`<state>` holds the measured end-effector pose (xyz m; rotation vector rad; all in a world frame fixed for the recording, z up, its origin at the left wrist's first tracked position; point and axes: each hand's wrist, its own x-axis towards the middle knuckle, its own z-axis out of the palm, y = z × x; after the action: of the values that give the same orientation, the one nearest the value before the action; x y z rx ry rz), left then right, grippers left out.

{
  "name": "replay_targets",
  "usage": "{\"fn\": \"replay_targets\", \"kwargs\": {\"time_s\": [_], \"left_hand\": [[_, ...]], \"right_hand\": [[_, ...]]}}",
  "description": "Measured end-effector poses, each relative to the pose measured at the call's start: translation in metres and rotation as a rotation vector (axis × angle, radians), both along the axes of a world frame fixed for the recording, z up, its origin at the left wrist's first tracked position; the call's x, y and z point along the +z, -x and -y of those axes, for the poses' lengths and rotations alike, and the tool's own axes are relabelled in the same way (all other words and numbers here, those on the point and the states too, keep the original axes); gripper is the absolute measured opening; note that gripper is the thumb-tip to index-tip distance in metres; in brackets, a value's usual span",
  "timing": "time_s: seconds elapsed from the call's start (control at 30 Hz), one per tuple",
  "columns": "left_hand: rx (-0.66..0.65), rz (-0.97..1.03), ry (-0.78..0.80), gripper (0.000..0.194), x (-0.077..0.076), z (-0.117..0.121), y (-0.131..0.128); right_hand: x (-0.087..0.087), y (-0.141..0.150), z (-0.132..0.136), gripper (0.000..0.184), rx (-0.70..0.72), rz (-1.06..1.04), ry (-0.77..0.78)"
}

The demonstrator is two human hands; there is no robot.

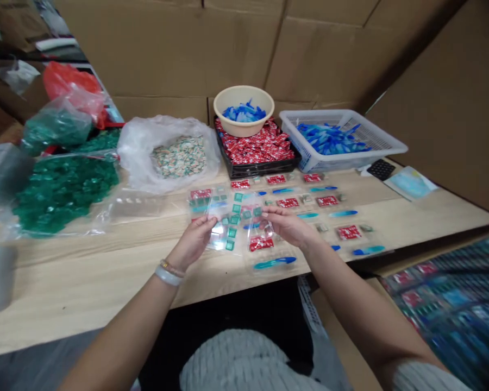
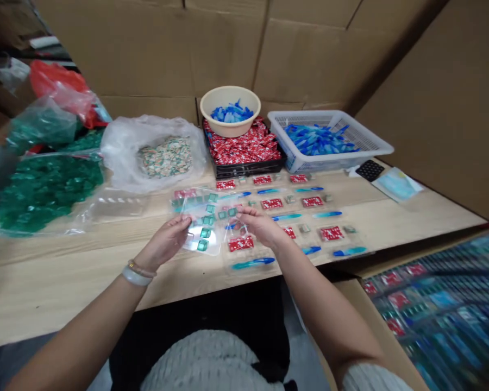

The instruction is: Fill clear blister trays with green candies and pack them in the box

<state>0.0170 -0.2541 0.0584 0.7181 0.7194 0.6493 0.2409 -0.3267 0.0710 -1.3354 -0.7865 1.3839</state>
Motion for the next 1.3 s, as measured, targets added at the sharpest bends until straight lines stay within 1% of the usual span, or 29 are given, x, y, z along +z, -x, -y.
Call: {"fn": "replay_targets", "kwargs": {"time_s": [0.1,0.17,0.23,0.3,0.37,0.47,0.53,0.63,0.67,0.7,0.73,0.8,0.87,0.93,1.0,1.1,1.2,1.3], "left_hand": [[-0.064,-0.051,-0.197,0.008,0.014,-0.021,-0.029],[-0.069,-0.059,-0.284,0.007,0.024,-0.036,-0.049],[-0.074,-0.064,-0.313,0.006,0.028,-0.046,-0.066],[-0.099,-0.071,-0.304,0.006,0.027,-0.05,-0.078],[-0.116,-0.049,-0.257,0.005,0.022,-0.05,-0.085],[-0.059,0.0,-0.151,0.006,0.016,-0.05,-0.084],[0.021,0.024,-0.099,0.005,0.016,-0.053,-0.075],[0.168,0.038,-0.065,0.007,0.02,-0.058,-0.055],[0.213,0.027,-0.061,0.008,0.021,-0.058,-0.049],[0.258,0.009,-0.057,0.01,0.022,-0.057,-0.043],[0.293,-0.013,-0.047,0.011,0.022,-0.056,-0.039],[0.323,-0.071,-0.003,0.013,0.019,-0.049,-0.035],[0.291,-0.128,0.053,0.012,0.014,-0.04,-0.034],[0.217,-0.158,0.083,0.011,0.008,-0.031,-0.035],[0.148,-0.163,0.093,0.012,0.003,-0.024,-0.036],[0.086,-0.187,0.101,0.016,0.0,-0.018,-0.038],[0.059,-0.217,0.076,0.019,-0.001,-0.015,-0.039],[0.032,-0.222,0.016,0.027,-0.002,-0.013,-0.037]], "right_hand": [[0.022,-0.039,-0.011,0.033,0.058,0.164,-0.059],[0.035,-0.059,-0.022,0.037,0.151,0.137,-0.057],[0.04,-0.073,-0.032,0.031,0.222,0.046,-0.027],[0.034,-0.081,-0.041,0.022,0.245,-0.017,0.03],[0.022,-0.086,-0.047,0.012,0.247,-0.028,0.1],[0.007,-0.093,-0.049,0.007,0.249,0.001,0.116],[0.004,-0.098,-0.046,0.009,0.213,0.104,0.039],[0.001,-0.101,-0.035,0.014,0.074,0.416,-0.209],[-0.003,-0.101,-0.031,0.017,0.053,0.526,-0.299],[-0.01,-0.101,-0.026,0.02,0.076,0.626,-0.375],[-0.018,-0.101,-0.022,0.023,0.145,0.715,-0.432],[-0.037,-0.101,-0.014,0.03,0.37,0.856,-0.503],[-0.053,-0.103,-0.01,0.034,0.583,0.976,-0.534],[-0.062,-0.106,-0.008,0.043,0.711,1.076,-0.562],[-0.062,-0.109,-0.009,0.052,0.774,1.155,-0.601],[-0.056,-0.109,-0.013,0.045,0.833,1.289,-0.637],[-0.052,-0.104,-0.016,0.046,0.898,1.413,-0.641],[-0.051,-0.098,-0.016,0.045,0.943,1.418,-0.625]]}}
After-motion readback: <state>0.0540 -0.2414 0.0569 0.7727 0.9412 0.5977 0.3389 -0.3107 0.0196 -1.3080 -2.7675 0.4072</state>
